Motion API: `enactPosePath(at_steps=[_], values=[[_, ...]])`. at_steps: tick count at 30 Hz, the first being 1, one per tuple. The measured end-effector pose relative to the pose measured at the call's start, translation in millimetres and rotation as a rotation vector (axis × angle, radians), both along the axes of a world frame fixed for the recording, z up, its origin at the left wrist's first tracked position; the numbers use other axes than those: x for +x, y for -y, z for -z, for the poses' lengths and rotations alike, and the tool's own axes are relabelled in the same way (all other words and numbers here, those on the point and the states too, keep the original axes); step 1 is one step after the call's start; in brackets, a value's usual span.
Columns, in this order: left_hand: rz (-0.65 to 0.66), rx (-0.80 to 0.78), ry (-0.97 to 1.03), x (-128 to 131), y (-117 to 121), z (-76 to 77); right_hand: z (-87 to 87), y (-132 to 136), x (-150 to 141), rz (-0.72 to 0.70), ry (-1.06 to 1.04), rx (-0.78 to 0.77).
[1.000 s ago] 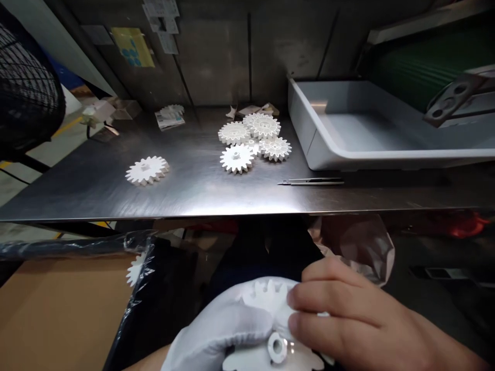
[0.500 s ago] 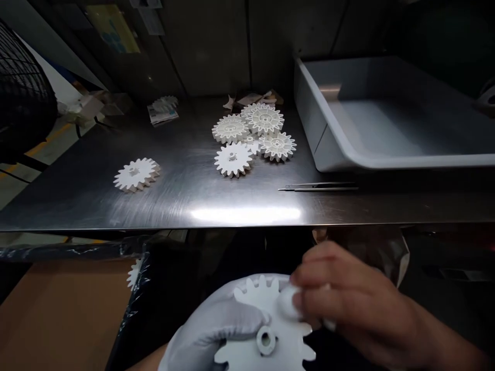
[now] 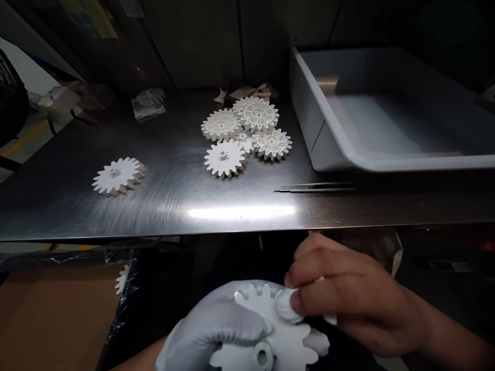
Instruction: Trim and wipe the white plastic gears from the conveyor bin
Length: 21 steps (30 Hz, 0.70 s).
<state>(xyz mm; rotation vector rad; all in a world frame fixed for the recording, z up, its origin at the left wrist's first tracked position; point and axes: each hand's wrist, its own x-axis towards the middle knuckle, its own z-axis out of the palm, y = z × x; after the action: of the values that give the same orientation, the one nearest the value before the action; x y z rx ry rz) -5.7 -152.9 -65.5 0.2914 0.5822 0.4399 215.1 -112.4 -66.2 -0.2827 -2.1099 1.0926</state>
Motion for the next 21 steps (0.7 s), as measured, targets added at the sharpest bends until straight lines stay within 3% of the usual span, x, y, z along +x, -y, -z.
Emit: enactPosePath(at_steps=[4,8,11,16,21], values=[[-0.013,0.008,-0.039,-2.6,1.1,0.6,-1.6,0.7,2.3,-0.026,0.049,0.077],[-0.016,0.010,0.015,-7.1,5.9,-5.4,7.7,-6.6,18.3,0.058,0.157,-0.059],[-0.008,0.023,0.060,-7.4,6.5,-6.8,9.7,-11.5,21.3,0.127,0.061,-0.187],[0.063,0.030,0.043,-4.1,1.5,-3.0,6.7,-21.6,2.8,-0.051,-0.049,-0.237],[0.122,-0.001,0.023,-1.5,-4.6,-4.1,-1.9,-21.9,-8.7,-0.118,-0.071,-0.058]])
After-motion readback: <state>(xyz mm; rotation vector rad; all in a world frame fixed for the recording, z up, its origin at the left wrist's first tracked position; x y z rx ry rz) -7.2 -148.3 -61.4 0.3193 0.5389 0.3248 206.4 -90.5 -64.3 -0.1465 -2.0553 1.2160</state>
